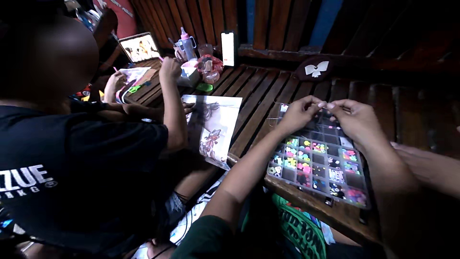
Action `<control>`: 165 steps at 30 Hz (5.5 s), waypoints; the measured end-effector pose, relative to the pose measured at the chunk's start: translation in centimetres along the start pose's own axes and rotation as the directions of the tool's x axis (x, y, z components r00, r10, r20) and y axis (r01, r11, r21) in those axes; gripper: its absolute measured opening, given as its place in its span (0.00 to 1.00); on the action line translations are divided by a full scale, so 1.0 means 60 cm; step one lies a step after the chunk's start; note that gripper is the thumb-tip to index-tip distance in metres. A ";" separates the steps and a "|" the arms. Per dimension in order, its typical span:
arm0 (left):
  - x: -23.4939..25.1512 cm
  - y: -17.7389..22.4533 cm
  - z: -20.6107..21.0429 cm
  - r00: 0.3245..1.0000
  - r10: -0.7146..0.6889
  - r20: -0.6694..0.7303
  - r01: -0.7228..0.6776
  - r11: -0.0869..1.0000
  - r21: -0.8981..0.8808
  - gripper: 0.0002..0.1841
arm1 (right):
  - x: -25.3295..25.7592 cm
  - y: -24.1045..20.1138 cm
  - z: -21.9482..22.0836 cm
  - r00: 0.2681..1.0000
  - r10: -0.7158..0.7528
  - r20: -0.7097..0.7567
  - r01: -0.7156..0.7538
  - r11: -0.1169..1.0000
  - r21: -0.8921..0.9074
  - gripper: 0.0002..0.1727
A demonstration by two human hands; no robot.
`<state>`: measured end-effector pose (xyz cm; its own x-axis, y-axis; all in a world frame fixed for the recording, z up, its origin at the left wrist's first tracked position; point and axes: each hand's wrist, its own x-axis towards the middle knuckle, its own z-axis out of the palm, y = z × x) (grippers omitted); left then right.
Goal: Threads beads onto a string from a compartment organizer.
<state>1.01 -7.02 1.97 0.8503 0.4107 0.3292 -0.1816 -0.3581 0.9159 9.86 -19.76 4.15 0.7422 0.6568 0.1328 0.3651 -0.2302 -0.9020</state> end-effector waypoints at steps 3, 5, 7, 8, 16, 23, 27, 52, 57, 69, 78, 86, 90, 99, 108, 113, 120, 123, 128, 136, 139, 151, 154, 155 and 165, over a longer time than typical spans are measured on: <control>-0.001 0.007 -0.001 1.000 -0.027 0.000 0.027 0.999 0.033 0.10 | 0.001 0.004 0.001 1.000 -0.024 0.008 0.024 1.000 0.004 0.14; 0.000 0.009 -0.002 1.000 -0.029 0.003 0.029 0.998 0.053 0.10 | -0.001 0.001 0.002 1.000 -0.027 0.011 0.027 0.999 0.017 0.14; 0.000 0.010 -0.002 0.999 -0.032 0.007 0.031 0.997 0.064 0.10 | -0.002 0.001 0.003 0.999 -0.038 0.001 0.038 0.999 0.027 0.14; -0.001 0.013 -0.003 0.999 -0.041 0.008 0.041 0.998 0.050 0.11 | -0.002 0.001 0.004 0.999 -0.042 -0.009 0.042 0.999 0.034 0.13; 0.007 0.006 0.003 0.993 -0.114 0.007 0.112 0.963 -0.246 0.11 | 0.003 0.006 0.007 0.991 -0.117 -0.070 0.122 0.990 0.075 0.14; 0.010 0.004 0.004 0.994 -0.111 0.000 0.105 0.940 -0.325 0.10 | 0.004 0.006 0.013 0.990 -0.106 -0.095 0.117 0.987 0.108 0.14; 0.008 0.009 0.003 0.992 -0.129 -0.006 0.121 0.944 -0.306 0.10 | 0.004 0.006 0.018 0.987 -0.127 -0.102 0.139 0.982 0.125 0.15; 0.014 -0.007 -0.006 0.986 -0.154 -0.059 0.112 0.889 -0.444 0.11 | 0.003 0.001 0.022 0.959 -0.249 -0.133 0.265 0.956 0.127 0.11; 0.011 -0.001 -0.006 0.984 -0.171 -0.046 0.135 0.892 -0.431 0.09 | 0.001 -0.002 0.023 0.953 -0.252 -0.171 0.268 0.960 0.080 0.10; 0.009 -0.005 -0.010 0.977 -0.212 0.035 0.200 0.841 -0.502 0.09 | -0.023 0.003 0.037 0.779 -0.586 -0.223 0.522 0.804 -0.286 0.09; 0.008 -0.003 -0.007 0.994 0.008 -0.113 -0.030 0.980 -0.197 0.07 | -0.018 0.007 0.027 0.786 -0.595 -0.169 0.472 0.753 -0.458 0.10; 0.012 -0.015 -0.012 0.983 0.110 -0.147 -0.108 0.994 0.023 0.08 | -0.001 0.005 0.013 0.862 -0.490 -0.129 0.365 0.776 -0.514 0.12; 0.011 -0.013 -0.011 0.986 0.079 -0.144 -0.084 0.996 -0.029 0.08 | 0.002 0.008 0.010 0.891 -0.429 -0.147 0.342 0.847 -0.406 0.12; 0.010 -0.012 -0.009 0.991 0.088 -0.098 -0.085 0.996 0.030 0.10 | -0.002 -0.015 0.000 0.994 0.063 0.084 -0.087 0.941 0.327 0.16; 0.009 -0.017 -0.008 0.977 0.200 -0.072 -0.184 0.965 0.186 0.10 | -0.010 -0.001 -0.021 0.963 -0.260 0.077 0.265 0.844 -0.466 0.11; 0.008 -0.013 -0.009 0.982 0.184 -0.052 -0.169 0.962 0.214 0.10 | 0.003 -0.014 -0.022 0.981 -0.192 -0.029 0.188 0.977 -0.104 0.09; 0.008 -0.012 -0.007 0.986 0.162 -0.037 -0.154 0.975 0.162 0.10 | 0.000 -0.017 0.004 0.998 0.040 -0.050 -0.008 0.855 0.518 0.08; 0.009 -0.015 -0.007 0.986 0.164 -0.039 -0.157 0.976 0.152 0.10 | 0.000 -0.017 -0.002 0.996 0.086 0.013 -0.078 0.815 0.573 0.09; 0.009 -0.015 -0.008 0.985 0.162 -0.051 -0.152 0.975 0.161 0.10 | -0.004 -0.012 -0.020 0.981 0.131 0.145 -0.188 0.840 0.509 0.07; 0.011 -0.018 -0.011 0.989 0.127 -0.081 -0.118 0.986 0.114 0.10 | 0.008 0.005 -0.046 0.984 0.100 0.146 -0.128 0.972 0.197 0.07; 0.012 -0.018 -0.012 0.989 0.127 -0.078 -0.119 0.988 0.101 0.10 | 0.007 0.022 -0.041 0.989 -0.056 0.139 0.019 0.967 0.253 0.09; 0.010 -0.017 -0.009 0.989 0.131 -0.068 -0.127 0.990 0.056 0.09 | -0.002 -0.017 -0.014 0.998 0.052 0.032 -0.053 0.998 0.031 0.07; 0.010 -0.016 -0.008 0.988 0.140 -0.064 -0.136 0.989 0.062 0.09 | 0.000 -0.016 -0.011 0.999 0.051 0.019 -0.051 0.999 0.014 0.06; 0.010 -0.016 -0.008 0.988 0.139 -0.063 -0.135 0.989 0.061 0.09 | 0.000 -0.016 -0.011 0.998 0.055 0.016 -0.055 0.998 0.012 0.06; 0.010 -0.009 -0.011 0.989 0.098 -0.113 -0.090 0.993 0.073 0.18 | 0.001 -0.017 -0.021 0.997 0.065 0.034 -0.064 0.998 -0.017 0.08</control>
<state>1.28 -6.01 1.80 0.7672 0.4658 0.4410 -0.2209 -0.4535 0.8634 10.24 -20.40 5.63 0.7449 0.6644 0.0603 0.3264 -0.2842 -0.9015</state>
